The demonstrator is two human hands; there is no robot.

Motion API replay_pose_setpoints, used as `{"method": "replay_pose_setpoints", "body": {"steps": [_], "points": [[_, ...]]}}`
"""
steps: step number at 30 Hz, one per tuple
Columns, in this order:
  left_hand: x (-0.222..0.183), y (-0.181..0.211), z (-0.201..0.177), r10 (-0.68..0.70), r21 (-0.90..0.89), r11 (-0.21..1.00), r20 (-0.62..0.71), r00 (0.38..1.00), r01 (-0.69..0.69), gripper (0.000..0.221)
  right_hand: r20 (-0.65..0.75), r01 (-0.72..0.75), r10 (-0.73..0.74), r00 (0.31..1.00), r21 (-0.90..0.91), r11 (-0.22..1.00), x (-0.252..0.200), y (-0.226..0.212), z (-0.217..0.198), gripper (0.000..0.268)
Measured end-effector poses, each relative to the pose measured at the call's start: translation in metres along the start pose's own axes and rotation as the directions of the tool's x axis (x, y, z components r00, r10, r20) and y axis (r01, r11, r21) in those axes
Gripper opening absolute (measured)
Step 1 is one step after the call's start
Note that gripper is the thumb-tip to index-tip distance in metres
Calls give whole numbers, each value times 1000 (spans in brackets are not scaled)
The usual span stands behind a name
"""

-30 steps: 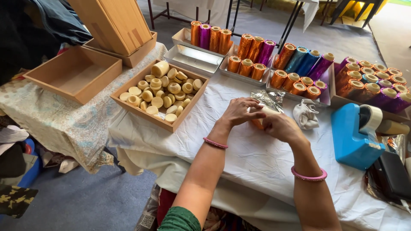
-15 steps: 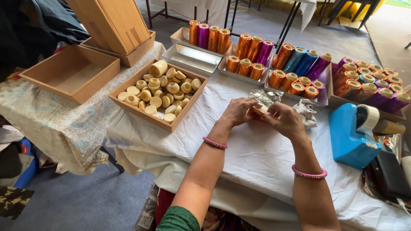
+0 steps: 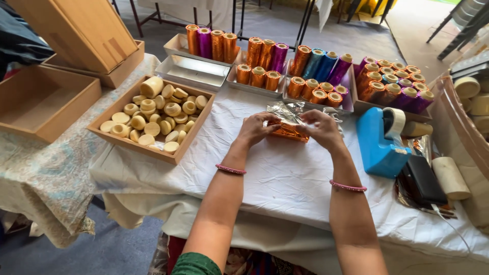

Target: Wrapping small cylindrical wooden components in orange and silver decorative foil.

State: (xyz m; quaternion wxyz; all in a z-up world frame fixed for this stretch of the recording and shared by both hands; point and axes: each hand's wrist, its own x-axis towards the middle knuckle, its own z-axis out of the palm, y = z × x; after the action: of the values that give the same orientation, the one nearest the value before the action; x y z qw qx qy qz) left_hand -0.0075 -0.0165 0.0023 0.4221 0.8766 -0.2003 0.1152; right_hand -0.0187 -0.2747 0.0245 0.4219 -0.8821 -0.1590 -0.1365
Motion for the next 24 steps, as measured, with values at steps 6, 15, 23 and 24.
{"method": "replay_pose_setpoints", "body": {"steps": [6,15,23,24], "points": [[4,-3,1,-8,-16,1000,-26,1000,8,20,142,-4,8,990,-30,1000,-4,-20,19,45],[10,10,-8,-123,6,992,86,989,123,35,146,-162,154,977,44,986,0,-19,22,37],[21,8,-3,-225,-11,974,105,969,228,32,157,-250,198,967,469,847,7,11,40,24],[19,7,-2,-269,-82,957,108,957,278,32,139,-244,201,970,489,838,8,13,42,20]]}}
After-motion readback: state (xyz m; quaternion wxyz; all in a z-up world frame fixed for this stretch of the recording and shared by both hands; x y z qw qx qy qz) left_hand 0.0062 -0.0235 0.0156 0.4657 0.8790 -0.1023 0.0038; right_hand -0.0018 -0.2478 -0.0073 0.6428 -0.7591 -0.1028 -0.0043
